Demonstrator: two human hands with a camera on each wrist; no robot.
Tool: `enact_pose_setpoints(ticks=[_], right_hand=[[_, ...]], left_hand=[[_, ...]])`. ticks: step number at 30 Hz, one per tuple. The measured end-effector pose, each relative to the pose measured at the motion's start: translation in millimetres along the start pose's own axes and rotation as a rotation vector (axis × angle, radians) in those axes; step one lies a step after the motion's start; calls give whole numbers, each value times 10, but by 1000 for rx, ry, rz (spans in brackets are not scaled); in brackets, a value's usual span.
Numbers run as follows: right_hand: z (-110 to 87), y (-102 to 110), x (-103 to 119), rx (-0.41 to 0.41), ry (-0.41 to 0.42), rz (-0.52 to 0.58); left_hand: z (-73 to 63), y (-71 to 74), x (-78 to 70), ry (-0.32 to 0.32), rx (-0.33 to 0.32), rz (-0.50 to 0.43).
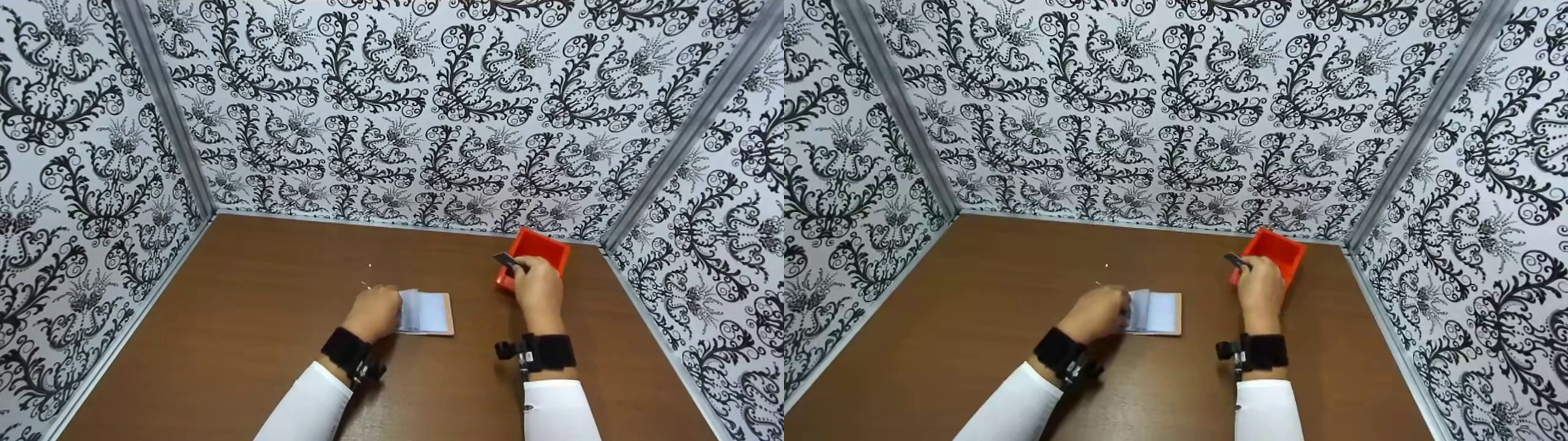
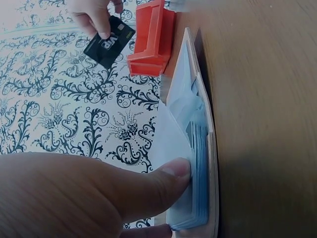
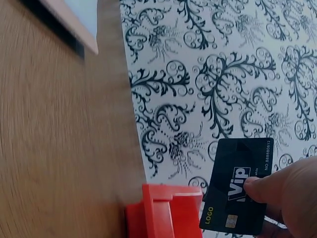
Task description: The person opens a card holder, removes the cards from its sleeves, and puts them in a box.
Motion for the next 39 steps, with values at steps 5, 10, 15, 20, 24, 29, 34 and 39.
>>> enact_pose_setpoints(ticks=[5, 10, 15, 20, 24, 29, 34, 39], right_hand=[[-15, 76, -125, -7, -16, -39], [-47, 96, -284, 4, -91, -51], [-78, 18, -411, 48, -134, -65], [-97, -72, -491, 85, -145, -105], [-102, -132, -490, 108, -106, -164], [-122, -200, -477, 142, -92, -192], [-138, -258, -494, 188, -105, -185], [-136, -277, -471, 232, -98, -175]], left_hand=[[1, -2, 3, 7, 6, -14], [2, 4, 0, 16, 7, 7], [2, 22, -10, 15, -1, 32], [0, 25, -12, 22, 1, 28], [0, 39, -12, 27, -3, 25], [-1, 36, -10, 31, 9, 10], [-3, 39, -17, 25, 20, 9], [-10, 37, -14, 19, 21, 11]])
Point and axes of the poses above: each hand's wrist, its own z-axis towards the middle knuckle, its own y-axis out of the back of the hand, x = y × z, the point moved 7 cm from there along z, towards the middle knuckle, and after that the axes turned 10 degrees about y, right-handed, at the moved point
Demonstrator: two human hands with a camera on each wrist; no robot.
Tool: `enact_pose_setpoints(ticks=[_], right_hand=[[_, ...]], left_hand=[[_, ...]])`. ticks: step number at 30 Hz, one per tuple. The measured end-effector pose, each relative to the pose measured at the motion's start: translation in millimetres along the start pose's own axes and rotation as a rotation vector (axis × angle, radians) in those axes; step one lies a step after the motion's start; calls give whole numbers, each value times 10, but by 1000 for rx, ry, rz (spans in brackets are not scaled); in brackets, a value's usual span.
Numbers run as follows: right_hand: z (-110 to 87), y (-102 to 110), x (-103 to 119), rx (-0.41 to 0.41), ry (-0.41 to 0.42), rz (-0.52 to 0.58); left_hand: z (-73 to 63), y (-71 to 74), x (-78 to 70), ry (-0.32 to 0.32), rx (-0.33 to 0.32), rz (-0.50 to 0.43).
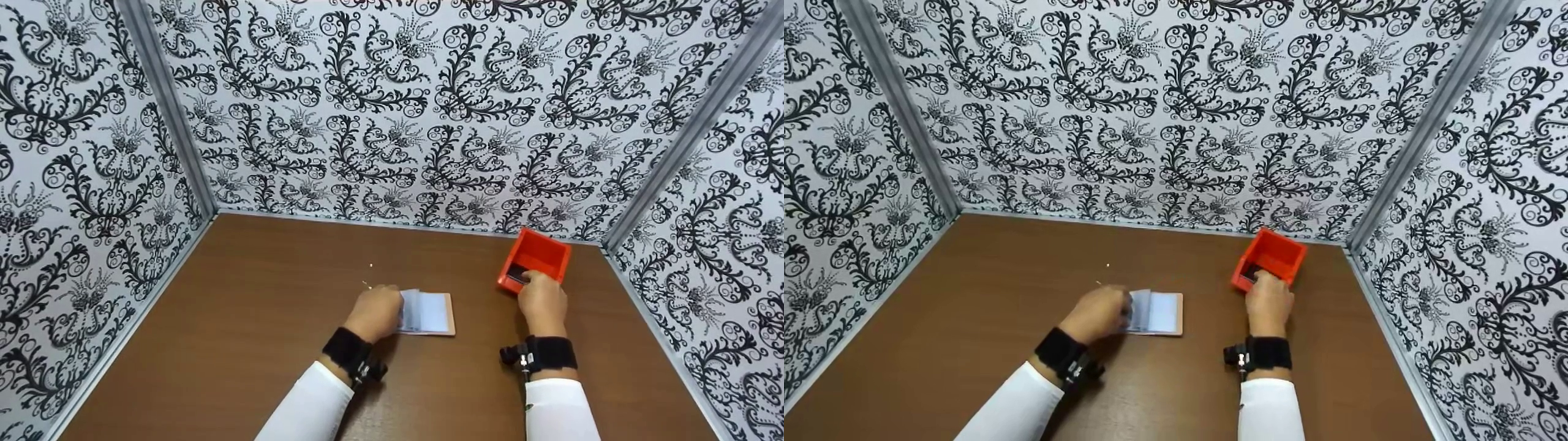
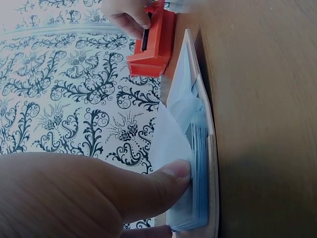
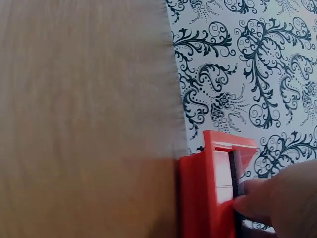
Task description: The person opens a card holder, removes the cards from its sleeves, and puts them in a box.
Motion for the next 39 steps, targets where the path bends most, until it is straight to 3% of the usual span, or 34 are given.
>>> enact_pose_setpoints(ticks=[25, 30, 34, 39], right_hand=[[9, 74, 93, -4, -2, 63], [26, 140, 228, -63, 39, 81], [43, 145, 412, -113, 116, 174], [54, -30, 663, -23, 182, 353]], left_hand=[[6, -35, 12, 5, 21, -9], [19, -49, 19, 13, 31, -3], [26, -58, 32, 14, 40, 7], [25, -59, 33, 1, 32, 1]])
Point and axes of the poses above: each hand's wrist, its own z-axis towards the middle knuckle, its own y-axis out of the back of the hand, x = y × z, the point moved 7 cm from there along z, towards the middle knuckle, and after that the axes turned 10 degrees about y, right-handed, at the moved point
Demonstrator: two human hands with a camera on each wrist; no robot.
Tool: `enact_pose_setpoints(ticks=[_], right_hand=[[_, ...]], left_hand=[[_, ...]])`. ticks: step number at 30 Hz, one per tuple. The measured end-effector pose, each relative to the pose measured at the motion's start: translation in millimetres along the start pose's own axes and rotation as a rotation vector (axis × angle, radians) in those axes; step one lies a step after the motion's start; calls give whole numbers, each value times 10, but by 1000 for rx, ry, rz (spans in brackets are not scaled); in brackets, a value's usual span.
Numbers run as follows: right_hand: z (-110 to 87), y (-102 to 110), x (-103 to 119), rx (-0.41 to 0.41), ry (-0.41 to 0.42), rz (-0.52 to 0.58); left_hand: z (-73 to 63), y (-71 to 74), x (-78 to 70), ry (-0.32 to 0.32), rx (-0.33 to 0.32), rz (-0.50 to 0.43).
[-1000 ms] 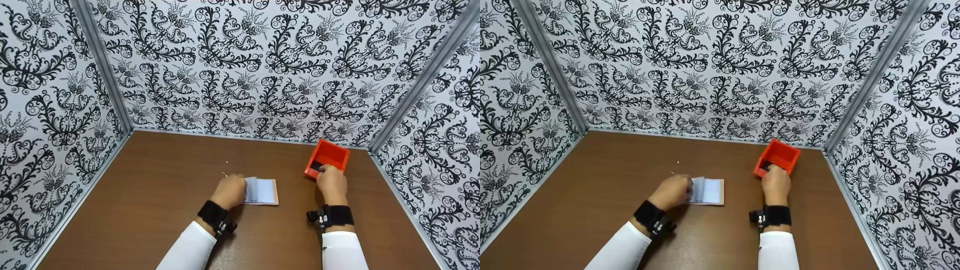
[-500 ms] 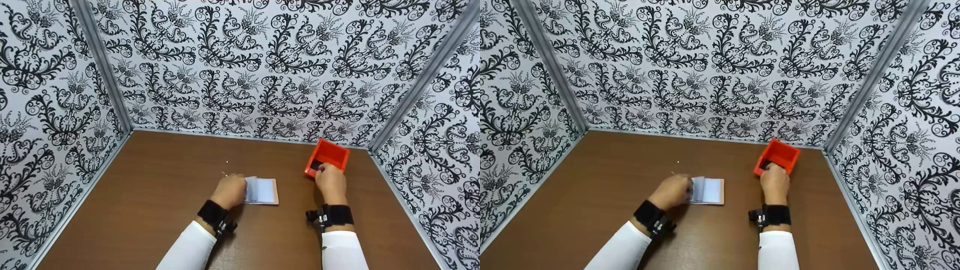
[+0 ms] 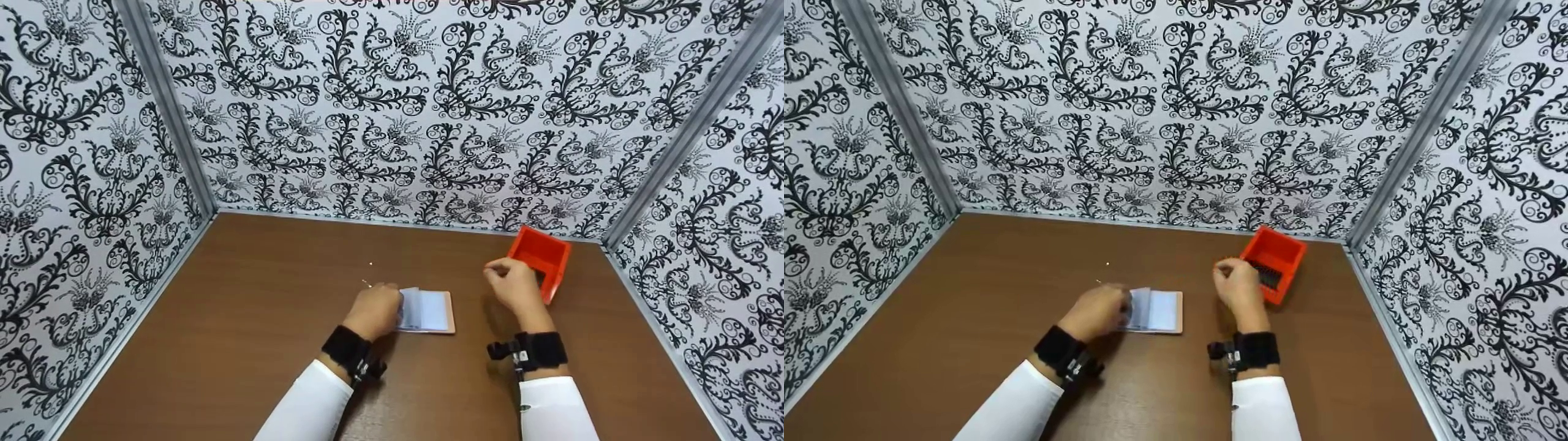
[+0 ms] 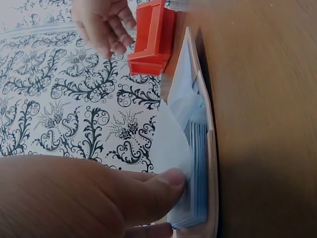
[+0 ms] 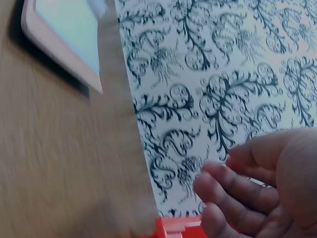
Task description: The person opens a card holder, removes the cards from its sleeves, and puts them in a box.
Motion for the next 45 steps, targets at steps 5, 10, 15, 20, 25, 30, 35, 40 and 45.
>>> enact_pose_setpoints(ticks=[5, 10, 15, 20, 25, 30, 35, 40, 45], right_hand=[[-18, -311, 143, 193, 10, 85], [-104, -600, 318, 387, 36, 206], [-146, -772, 462, 445, 120, 189], [-184, -894, 534, 485, 177, 119], [-240, -969, 586, 539, 216, 38], [-261, -1000, 607, 557, 202, -11], [-257, -1026, 587, 551, 204, -16], [-251, -1036, 568, 534, 212, -6], [-259, -1032, 553, 533, 198, -18]], left_hand=[[-7, 16, -5, -5, -11, -16], [-9, 29, -8, 1, -3, -37], [-2, 24, -5, 2, -5, -49], [7, 13, 0, 5, 4, -47], [16, -30, 12, 14, 26, -36], [22, -55, 15, 13, 25, -11], [22, -71, 1, -2, 3, 22], [0, -58, -30, -15, 8, 44], [-5, -38, -45, -17, 0, 55]])
Point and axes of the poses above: each hand's wrist, its own z-axis towards the middle knuckle, its own y-axis out of the back of the hand, x = y × z, the point moved 7 cm from there along z, towards the middle knuckle, and after that the axes turned 10 degrees about y, right-handed, at the moved point
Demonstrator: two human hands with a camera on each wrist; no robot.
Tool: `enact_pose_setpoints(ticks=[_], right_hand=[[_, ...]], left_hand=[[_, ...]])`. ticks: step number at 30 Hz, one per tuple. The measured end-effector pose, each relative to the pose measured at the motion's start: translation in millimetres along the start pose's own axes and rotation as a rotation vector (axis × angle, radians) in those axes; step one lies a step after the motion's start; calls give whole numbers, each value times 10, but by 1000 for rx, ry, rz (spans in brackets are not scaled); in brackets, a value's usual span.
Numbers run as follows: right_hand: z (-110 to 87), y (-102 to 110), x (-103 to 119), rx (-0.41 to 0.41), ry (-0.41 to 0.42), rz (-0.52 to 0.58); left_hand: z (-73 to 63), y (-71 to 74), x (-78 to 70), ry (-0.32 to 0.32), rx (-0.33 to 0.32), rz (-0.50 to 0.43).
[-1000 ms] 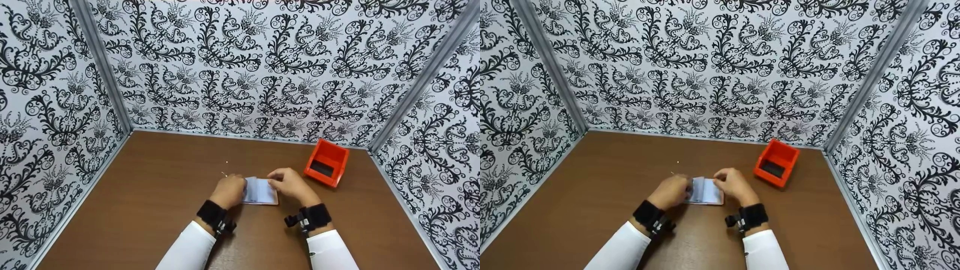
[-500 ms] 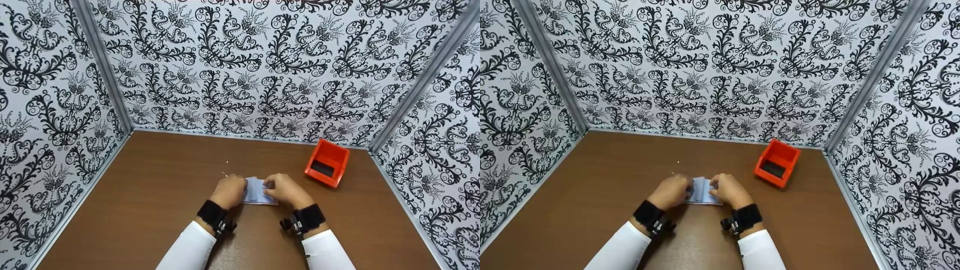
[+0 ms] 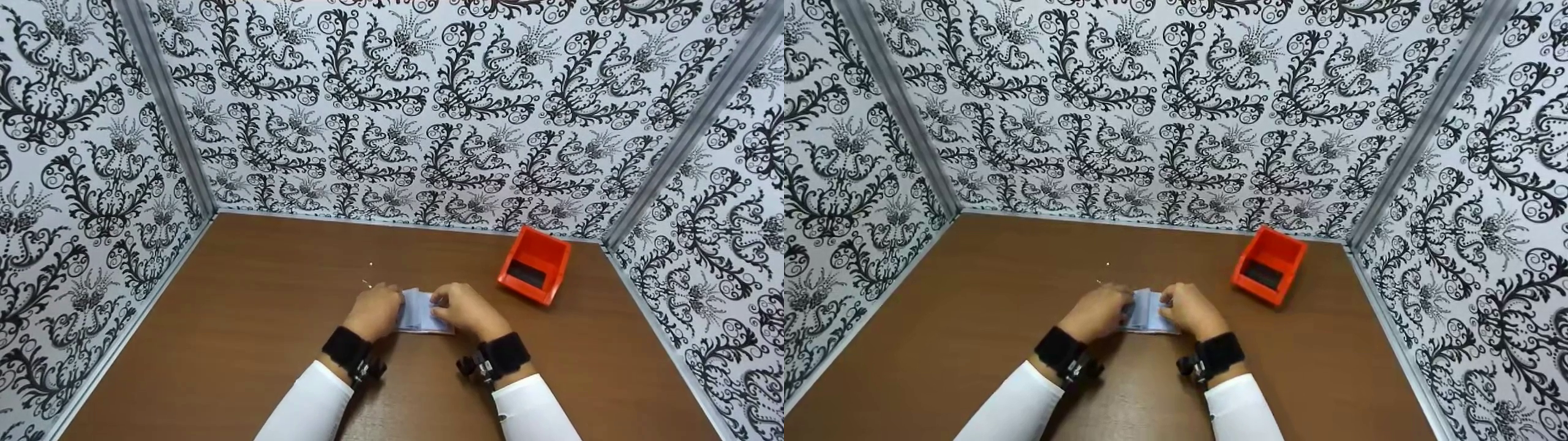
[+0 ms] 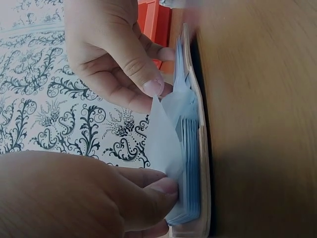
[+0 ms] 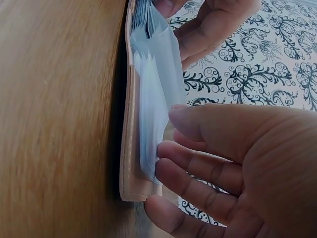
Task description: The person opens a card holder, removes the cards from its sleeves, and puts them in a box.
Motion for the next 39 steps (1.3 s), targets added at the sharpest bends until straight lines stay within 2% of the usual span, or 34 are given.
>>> enact_pose_setpoints(ticks=[3, 10, 15, 22, 27, 32, 39], right_hand=[[-1, 5, 2, -1, -3, -6], [1, 25, 31, -21, 54, -24], [-6, 30, 28, -26, 45, -17], [-13, 42, 42, -25, 29, -4], [-15, 37, 53, -29, 32, -12], [-9, 47, 111, -39, 38, -26], [1, 131, 383, -73, 118, -21]], left_hand=[[-1, 3, 6, 1, -2, -2], [2, 14, 32, 9, -6, -44], [20, 18, 36, 21, 1, -69], [38, 19, 42, 68, 44, -127], [61, 3, 31, 44, 48, -141], [69, -3, 38, 29, 56, -198], [61, 42, 49, 6, 9, -229]])
Point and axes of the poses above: each hand's wrist, its own z-axis towards the middle knuckle, its own y-axis out of the back of the hand, x = y × z, the point moved 7 cm from there along z, towards the middle knuckle, and after that the axes turned 10 degrees about y, right-handed, at the moved point
